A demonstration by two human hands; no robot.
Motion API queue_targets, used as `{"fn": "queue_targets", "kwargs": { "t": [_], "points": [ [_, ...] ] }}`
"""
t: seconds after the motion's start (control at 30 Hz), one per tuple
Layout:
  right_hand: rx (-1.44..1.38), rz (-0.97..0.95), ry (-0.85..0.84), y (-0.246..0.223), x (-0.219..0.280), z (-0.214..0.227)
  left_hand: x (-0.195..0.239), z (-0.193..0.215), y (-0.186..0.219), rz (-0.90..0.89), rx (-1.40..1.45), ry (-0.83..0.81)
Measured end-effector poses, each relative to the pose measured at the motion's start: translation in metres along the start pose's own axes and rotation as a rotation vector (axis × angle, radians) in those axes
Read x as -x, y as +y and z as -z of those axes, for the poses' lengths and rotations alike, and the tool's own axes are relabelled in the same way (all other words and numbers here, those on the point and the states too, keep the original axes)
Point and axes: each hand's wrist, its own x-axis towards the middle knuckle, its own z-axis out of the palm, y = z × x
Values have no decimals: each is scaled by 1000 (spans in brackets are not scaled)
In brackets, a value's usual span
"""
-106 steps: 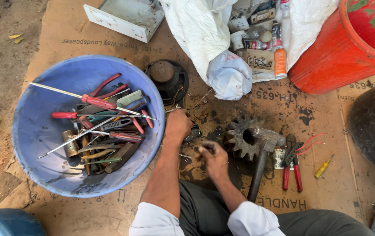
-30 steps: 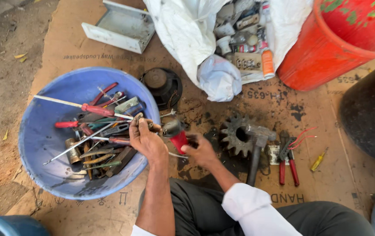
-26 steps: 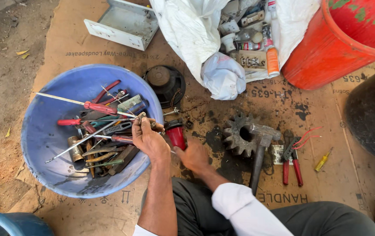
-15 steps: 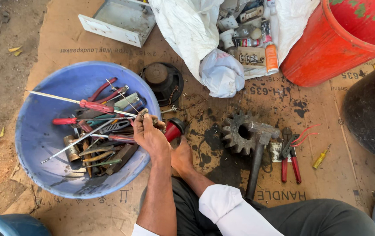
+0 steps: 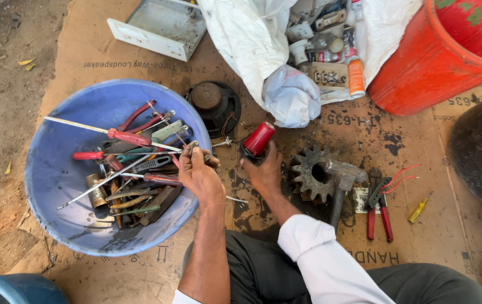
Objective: The person sits on a cardboard sheet and uses a screwdriver to remove screws from a white electrical box. They then use a hammer to strike a metal gear-like component, applying a substance from a small tube to the gear before continuing to hammer it.
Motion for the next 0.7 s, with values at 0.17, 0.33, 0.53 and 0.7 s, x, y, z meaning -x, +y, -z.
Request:
{"fn": "queue_targets", "kwargs": {
  "t": [0.17, 0.33, 0.53, 0.7],
  "points": [
    [-117, 140, 14, 17, -45, -15, -1, -3, -6, 21, -31, -4],
    [-649, -385, -214, 34, -68, 2, -5, 1, -17, 137, -396, -131],
    [-1056, -397, -315, 30, -30, 34, 17, -16, -24, 403, -699, -464],
    [-1128, -409, -263, 10, -6, 44, 31, -26, -8, 220, -1025, -598]
  ]
}}
